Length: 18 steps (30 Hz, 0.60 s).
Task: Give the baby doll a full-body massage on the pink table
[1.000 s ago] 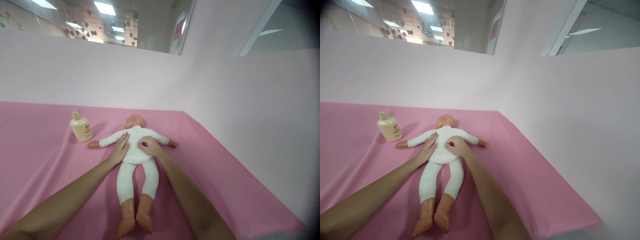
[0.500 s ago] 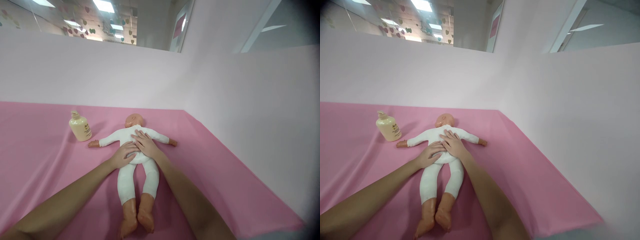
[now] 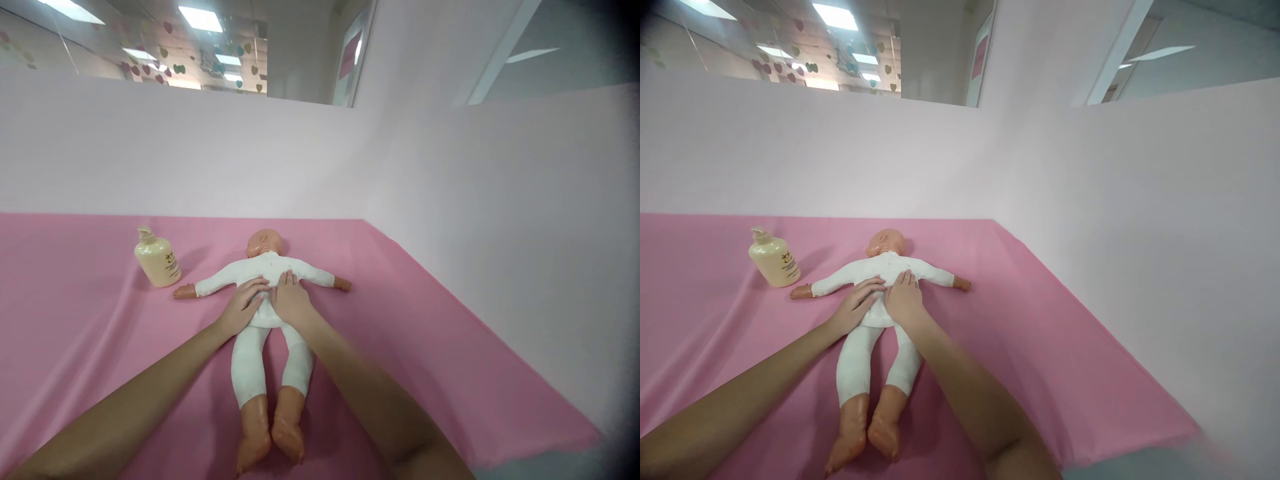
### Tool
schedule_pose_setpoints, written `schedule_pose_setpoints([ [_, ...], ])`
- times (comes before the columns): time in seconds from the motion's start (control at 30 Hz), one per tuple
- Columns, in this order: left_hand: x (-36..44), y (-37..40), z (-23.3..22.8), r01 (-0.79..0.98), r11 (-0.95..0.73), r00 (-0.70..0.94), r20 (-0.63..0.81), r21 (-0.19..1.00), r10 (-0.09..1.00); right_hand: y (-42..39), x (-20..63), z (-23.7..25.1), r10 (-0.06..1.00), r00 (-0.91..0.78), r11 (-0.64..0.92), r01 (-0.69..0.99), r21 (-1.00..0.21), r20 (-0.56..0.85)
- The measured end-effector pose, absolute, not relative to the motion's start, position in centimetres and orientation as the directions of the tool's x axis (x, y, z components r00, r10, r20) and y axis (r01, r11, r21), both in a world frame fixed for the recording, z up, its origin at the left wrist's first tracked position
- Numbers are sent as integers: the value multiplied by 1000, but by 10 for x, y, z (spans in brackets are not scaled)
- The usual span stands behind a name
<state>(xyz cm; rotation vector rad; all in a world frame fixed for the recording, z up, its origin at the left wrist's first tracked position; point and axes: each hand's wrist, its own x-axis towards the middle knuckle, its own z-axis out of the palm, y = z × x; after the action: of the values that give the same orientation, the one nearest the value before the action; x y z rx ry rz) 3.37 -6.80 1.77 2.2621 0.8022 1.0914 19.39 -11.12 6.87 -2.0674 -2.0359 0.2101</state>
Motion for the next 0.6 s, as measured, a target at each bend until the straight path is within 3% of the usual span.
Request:
schedule_pose_setpoints([
  [0.2, 33, -63, 13, 352, -704, 501, 511, 617, 698, -124, 174, 72, 1000, 15, -15, 989, -146, 2],
  [0.37, 30, -58, 16, 395, -699, 557, 449, 596, 698, -144, 167, 92, 972, -233, 231, 970, -72, -20],
  [0.47, 29, -55, 20, 403, -685, 560, 428, 607, 709, -151, 170, 107, 928, -373, 370, 915, -164, 13],
  [0.6, 27, -51, 20, 420, -648, 511, 425, 636, 747, -141, 188, 115, 879, -476, 443, 844, -302, -42],
])
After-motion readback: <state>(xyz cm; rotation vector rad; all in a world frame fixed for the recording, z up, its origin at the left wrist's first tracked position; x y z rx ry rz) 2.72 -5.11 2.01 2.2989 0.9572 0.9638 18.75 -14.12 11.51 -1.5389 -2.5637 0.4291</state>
